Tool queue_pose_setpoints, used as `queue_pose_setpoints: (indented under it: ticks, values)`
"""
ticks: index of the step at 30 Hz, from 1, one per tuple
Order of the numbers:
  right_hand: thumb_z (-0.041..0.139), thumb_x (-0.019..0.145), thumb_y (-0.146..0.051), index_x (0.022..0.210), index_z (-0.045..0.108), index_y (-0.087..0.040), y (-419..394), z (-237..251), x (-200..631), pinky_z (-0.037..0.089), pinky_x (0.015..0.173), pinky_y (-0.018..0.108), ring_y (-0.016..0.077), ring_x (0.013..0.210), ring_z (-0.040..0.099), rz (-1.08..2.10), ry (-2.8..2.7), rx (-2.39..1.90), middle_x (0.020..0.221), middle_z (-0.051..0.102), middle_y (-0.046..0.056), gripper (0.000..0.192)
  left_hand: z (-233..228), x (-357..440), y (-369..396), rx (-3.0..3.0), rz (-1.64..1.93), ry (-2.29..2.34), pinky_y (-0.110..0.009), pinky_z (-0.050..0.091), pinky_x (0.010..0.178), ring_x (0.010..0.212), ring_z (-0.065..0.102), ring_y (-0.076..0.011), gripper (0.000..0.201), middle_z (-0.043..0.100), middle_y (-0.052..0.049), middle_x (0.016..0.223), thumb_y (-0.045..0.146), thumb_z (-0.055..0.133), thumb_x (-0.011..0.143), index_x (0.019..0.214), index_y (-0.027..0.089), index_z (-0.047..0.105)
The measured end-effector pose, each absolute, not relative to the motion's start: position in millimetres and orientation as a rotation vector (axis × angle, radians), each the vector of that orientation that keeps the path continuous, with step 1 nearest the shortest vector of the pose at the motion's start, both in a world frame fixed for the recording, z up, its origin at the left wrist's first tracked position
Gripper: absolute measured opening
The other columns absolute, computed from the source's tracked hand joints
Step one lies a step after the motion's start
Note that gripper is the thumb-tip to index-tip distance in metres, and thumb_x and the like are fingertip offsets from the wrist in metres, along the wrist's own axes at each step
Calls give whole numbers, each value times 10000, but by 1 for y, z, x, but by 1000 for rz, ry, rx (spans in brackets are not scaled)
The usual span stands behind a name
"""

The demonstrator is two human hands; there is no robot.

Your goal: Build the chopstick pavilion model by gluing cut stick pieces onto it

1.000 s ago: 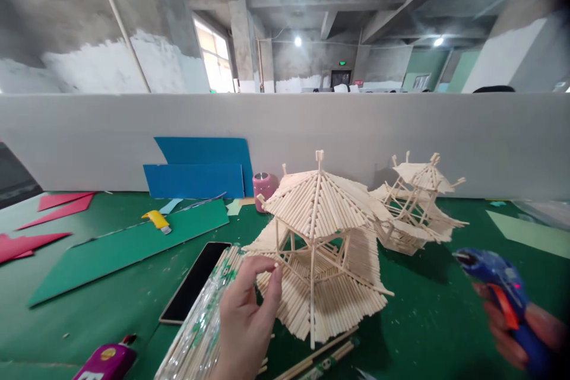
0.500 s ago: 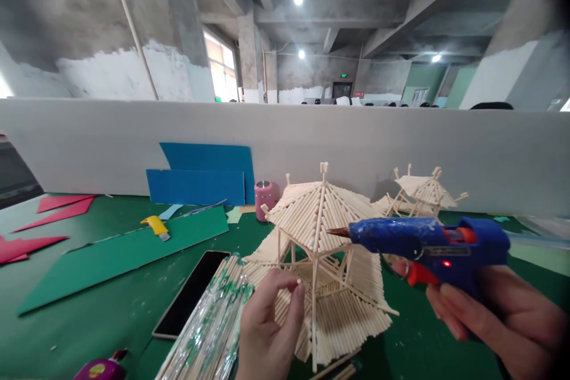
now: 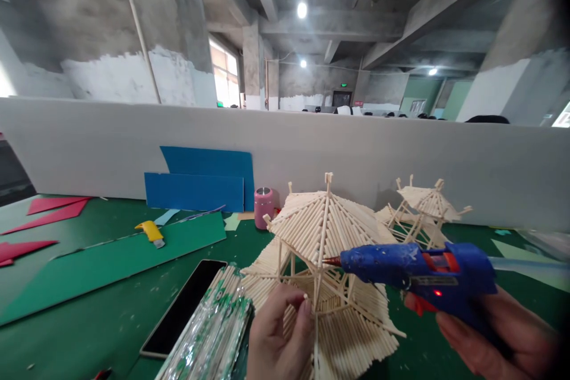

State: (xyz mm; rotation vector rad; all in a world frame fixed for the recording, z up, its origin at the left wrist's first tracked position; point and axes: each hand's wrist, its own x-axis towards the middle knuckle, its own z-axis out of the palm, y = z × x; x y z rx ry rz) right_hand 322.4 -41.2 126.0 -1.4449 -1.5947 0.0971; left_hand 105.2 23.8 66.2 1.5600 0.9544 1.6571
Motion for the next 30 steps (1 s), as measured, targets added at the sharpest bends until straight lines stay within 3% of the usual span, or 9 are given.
queue_pose_setpoints:
  ticks: [2,5,7,12,16,21,27,30]
  values:
    - [522,758,-381,1077,527,-409,-41,123,328,556,479,215,178,608,651,150,-1625,-1443,747,674,-38,320,66,104,24,1556,1648,959,-229,405,515,591,516,-143,141,564,-29,635,320,559,749,722,183,584]
    - [529,756,-358,1059,546,-405,-41,118,333,483,329,174,117,391,555,176,-1588,-1480,713,673,-45,307,66,103,24,1548,1647,943,-223,396,514,594,513,-138,116,560,-24,636,294,564,747,725,182,589]
    - [504,768,-372,1103,526,-411,-41,116,333,471,317,175,119,391,548,148,-1565,-1485,749,683,-39,337,67,102,23,1547,1635,933,-219,394,524,595,510,-133,87,555,-17,636,266,568,745,728,183,589]
    - [492,770,-395,1190,425,-485,-42,124,326,565,545,251,188,632,644,116,-1593,-1512,861,686,-64,435,68,100,22,1562,1602,923,-218,398,550,600,511,-126,62,550,-7,638,232,551,759,733,186,582]
    - [490,773,-409,1166,493,-416,-40,125,324,575,622,258,199,681,657,172,-1572,-1509,955,671,-31,393,70,96,22,1609,1563,931,-228,417,571,622,528,-135,50,564,-12,664,223,544,763,750,190,578]
    - [495,752,-415,949,616,-377,-36,112,330,563,471,183,168,491,621,50,-1434,-1425,636,665,-23,234,75,92,21,1638,1550,952,-230,430,593,649,551,-140,54,584,-16,680,217,542,765,754,188,587]
    - [520,759,-385,1097,526,-392,-39,130,324,554,590,171,164,616,661,146,-1651,-1379,832,673,-25,338,83,88,20,1656,1585,938,-224,445,606,672,560,-136,45,596,-14,701,182,535,767,764,183,579]
    - [532,756,-367,1117,507,-404,-41,139,321,551,617,180,152,574,645,111,-1714,-1344,741,649,-31,365,91,84,20,1678,1608,941,-216,458,630,697,567,-126,70,607,-5,729,155,531,770,797,196,581]
